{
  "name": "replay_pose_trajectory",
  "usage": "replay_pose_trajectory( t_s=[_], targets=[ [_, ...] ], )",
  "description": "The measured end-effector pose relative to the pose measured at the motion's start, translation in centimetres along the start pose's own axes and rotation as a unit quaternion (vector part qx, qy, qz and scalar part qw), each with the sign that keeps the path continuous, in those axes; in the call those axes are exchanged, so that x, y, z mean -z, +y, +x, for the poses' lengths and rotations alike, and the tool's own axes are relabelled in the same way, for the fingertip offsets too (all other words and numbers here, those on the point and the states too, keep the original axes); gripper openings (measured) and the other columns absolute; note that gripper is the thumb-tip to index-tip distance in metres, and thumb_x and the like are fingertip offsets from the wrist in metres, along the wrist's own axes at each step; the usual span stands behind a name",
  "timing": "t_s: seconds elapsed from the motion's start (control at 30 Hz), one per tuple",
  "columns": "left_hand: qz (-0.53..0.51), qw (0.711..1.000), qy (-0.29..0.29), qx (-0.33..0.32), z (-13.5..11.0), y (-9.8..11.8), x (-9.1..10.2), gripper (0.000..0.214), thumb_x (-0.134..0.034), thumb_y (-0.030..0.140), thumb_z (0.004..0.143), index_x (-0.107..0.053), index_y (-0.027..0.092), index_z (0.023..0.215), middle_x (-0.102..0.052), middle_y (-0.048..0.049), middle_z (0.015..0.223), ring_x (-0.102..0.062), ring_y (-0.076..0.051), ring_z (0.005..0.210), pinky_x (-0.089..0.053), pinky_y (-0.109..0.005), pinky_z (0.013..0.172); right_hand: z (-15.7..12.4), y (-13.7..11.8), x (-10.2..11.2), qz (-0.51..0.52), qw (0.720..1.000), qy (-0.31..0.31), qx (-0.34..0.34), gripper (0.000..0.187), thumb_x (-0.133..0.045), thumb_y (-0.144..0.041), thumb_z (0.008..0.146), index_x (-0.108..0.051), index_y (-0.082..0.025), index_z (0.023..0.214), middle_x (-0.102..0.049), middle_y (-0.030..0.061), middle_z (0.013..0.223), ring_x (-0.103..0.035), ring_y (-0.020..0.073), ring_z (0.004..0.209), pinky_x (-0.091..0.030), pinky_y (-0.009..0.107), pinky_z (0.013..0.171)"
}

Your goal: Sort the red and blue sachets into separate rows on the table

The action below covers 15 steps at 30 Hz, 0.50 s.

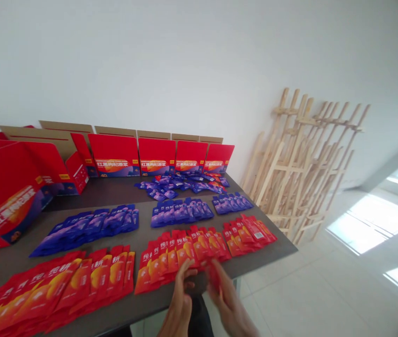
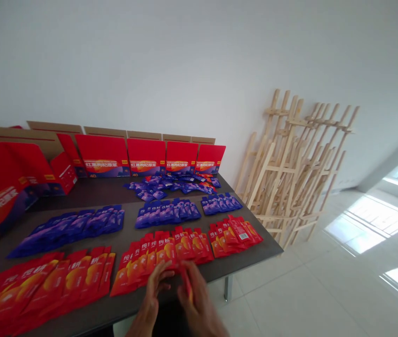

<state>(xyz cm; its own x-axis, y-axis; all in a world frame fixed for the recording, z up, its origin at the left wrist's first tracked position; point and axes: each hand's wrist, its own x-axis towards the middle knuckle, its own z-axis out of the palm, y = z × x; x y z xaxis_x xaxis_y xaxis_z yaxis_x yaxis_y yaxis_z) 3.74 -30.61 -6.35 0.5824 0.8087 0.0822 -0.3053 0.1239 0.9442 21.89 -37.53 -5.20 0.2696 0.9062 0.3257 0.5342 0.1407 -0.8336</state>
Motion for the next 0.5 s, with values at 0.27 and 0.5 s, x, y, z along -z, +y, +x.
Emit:
replay_pose_trajectory(
  t_s=[0.27, 0.5],
  targets=[
    [0.132, 0.987, -0.076, -0.060, 0.8, -0.8, -2.9, 0.078, -0.052, 0.068, 0.100, -0.035, 0.025, 0.162, -0.049, -0.0182, 0.157, -0.057, -0.031, 0.132, -0.050, -0.042, 0.103, 3.3, 1.1, 8.7, -0.111, 0.985, 0.126, -0.026, 0.048, -0.059, -0.045, 0.097, -0.064, -0.025, 0.141, -0.070, 0.0139, 0.134, -0.063, 0.0321, 0.129, -0.051, 0.051, 0.111],
    [0.063, 0.997, 0.051, 0.007, 1.6, -0.1, -4.3, 0.079, -0.077, 0.070, 0.082, -0.062, 0.020, 0.142, -0.066, -0.0171, 0.143, -0.061, -0.034, 0.133, -0.048, -0.041, 0.113, -0.1, -4.5, 2.6, -0.014, 0.970, -0.174, -0.170, 0.030, -0.058, -0.025, 0.090, -0.073, -0.018, 0.115, -0.076, 0.0059, 0.092, -0.069, 0.0167, 0.074, -0.057, 0.027, 0.072]
  ],
)
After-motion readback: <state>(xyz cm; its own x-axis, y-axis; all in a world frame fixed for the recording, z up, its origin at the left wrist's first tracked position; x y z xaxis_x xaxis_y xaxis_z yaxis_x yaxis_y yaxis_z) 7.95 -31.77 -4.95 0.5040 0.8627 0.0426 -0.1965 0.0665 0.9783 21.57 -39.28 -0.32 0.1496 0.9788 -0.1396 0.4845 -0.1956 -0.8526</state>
